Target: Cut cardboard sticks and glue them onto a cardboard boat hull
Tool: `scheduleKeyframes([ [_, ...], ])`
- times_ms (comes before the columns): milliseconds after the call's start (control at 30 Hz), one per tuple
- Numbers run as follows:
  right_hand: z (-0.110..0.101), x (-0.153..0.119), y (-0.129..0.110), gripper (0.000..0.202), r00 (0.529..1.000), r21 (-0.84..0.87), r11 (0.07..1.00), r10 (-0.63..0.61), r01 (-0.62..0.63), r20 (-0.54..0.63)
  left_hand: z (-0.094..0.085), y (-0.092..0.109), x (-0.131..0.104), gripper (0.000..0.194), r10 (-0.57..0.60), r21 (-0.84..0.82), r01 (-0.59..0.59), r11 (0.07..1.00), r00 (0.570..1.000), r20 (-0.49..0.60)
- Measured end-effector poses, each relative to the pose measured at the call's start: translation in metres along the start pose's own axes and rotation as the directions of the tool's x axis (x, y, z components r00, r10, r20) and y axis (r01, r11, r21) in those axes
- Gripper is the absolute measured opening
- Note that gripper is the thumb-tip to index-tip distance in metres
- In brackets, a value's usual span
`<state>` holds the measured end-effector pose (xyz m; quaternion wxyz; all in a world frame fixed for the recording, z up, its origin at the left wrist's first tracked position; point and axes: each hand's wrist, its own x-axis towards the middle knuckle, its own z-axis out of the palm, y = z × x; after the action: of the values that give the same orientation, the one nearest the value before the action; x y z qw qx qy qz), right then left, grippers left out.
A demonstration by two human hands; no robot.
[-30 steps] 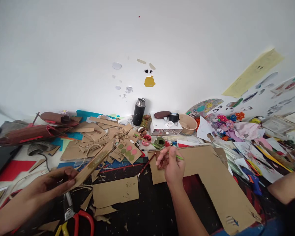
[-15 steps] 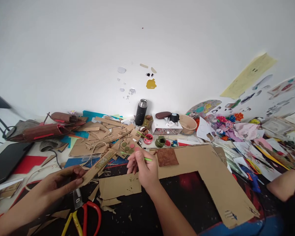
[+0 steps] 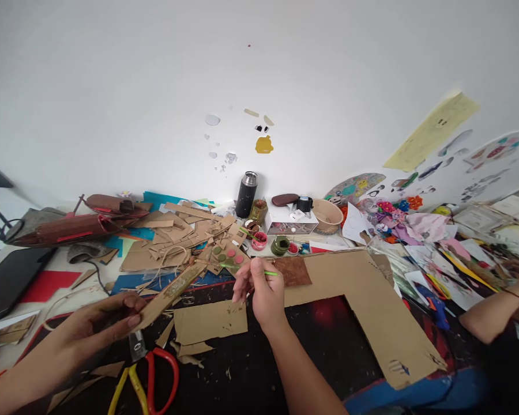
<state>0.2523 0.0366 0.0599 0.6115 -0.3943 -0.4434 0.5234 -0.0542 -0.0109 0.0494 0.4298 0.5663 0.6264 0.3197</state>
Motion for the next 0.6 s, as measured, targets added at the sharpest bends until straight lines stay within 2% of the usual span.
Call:
scheduleKeyframes([
  [133, -0.0044, 0.0027, 0.0027, 0.056, 0.995, 0.014, 0.999, -0.032, 0.033, -0.091, -0.0016, 0.0026, -0.0017, 0.058, -0.001, -0.016, 0.003, 1.000, 0.997, 0.083],
  [300, -0.0041, -0.0042, 0.0036, 0.057, 0.998, -0.003, 0.999, 0.032, -0.032, 0.048, -0.0020, -0.0036, -0.0009, 0.059, -0.024, -0.008, 0.025, 1.000, 0.998, 0.065],
  [500, -0.0070, 0.0004, 0.0037, 0.056, 0.995, 0.036, 0.999, -0.022, 0.026, -0.096, -0.0038, -0.0046, -0.0044, 0.056, -0.011, -0.021, 0.012, 1.000, 0.997, 0.078],
  [600, -0.0070, -0.0022, 0.0053, 0.055, 0.999, 0.049, 0.999, 0.008, -0.006, -0.047, -0.0049, -0.0039, -0.0048, 0.053, 0.001, -0.008, -0.001, 1.000, 0.997, 0.076],
])
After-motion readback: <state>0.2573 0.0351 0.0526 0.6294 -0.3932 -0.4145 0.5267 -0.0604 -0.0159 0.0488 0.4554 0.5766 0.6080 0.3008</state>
